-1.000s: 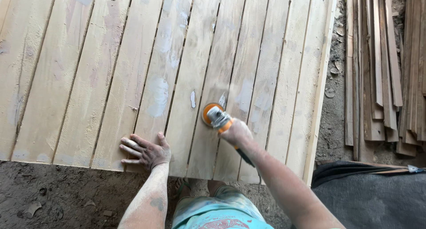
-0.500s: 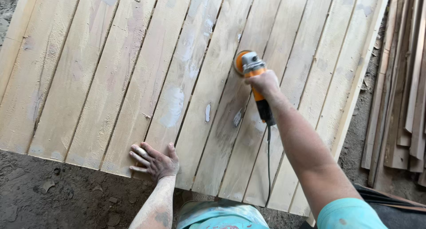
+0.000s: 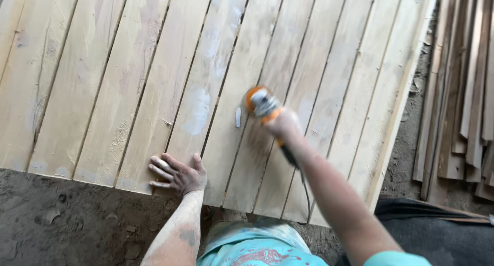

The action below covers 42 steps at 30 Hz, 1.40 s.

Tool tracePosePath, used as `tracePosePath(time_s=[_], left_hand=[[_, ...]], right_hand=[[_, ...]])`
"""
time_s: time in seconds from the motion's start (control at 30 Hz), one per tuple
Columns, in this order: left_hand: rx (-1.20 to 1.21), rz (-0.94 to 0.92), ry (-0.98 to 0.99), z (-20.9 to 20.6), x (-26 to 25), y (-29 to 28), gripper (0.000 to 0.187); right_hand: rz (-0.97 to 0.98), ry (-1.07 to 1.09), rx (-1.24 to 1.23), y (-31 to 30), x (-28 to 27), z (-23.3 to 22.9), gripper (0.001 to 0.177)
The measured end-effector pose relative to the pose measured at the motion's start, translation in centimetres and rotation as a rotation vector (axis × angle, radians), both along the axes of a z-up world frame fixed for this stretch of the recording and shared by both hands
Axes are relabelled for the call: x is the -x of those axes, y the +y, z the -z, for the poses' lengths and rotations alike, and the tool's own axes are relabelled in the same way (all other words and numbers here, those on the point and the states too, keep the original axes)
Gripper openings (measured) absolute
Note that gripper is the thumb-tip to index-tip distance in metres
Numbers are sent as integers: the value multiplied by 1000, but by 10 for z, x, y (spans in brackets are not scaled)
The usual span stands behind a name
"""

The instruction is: The person uses an electric sander to smooth the surface of a wooden slatted panel. They move the sander systematically across the planks, removing surface material and creating a uniform finish.

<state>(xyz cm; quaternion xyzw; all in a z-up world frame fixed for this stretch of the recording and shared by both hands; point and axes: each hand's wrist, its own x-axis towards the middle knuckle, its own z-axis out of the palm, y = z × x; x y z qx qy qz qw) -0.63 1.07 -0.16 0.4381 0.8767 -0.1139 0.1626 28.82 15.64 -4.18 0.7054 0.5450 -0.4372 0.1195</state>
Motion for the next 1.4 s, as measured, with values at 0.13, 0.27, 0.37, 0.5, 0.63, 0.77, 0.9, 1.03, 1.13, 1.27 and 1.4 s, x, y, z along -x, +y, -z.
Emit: tracePosePath(time_s=[0.13,0.27,0.37,0.5,0.63,0.77,0.9,1.03,1.13,1.27,1.4], left_hand=[[-64,-19,-22,-9,-6,-13,104],[-95,-29,-17,0,-2,-3,102],[-79,-23,-15,5,-1,-16,101],[-55,-6,18,7,3,-15,99],[-50,-7,27,2,1,-10,99],[-74,0,19,9,-1,-13,98],[-113,38,37,11,-1,-20,96],[-114,46,53,7,-1,-8,96],[-104,33,66,6,-6,-9,95],[-110,10,41,9,0,-20,96],[-111,10,23,11,-4,-15,97]], right_hand=[[106,52,252,-94,38,-75,40],[193,129,335,-122,55,-121,35],[272,78,331,-109,44,-111,36],[330,17,333,-39,12,-55,40],[408,-7,293,40,-19,-3,48],[434,-32,189,98,-53,45,48],[548,42,74,153,-86,88,45],[695,82,15,204,-105,109,43],[788,142,93,208,-105,112,40],[597,102,84,154,-88,106,43],[338,-18,33,52,-93,67,46]])
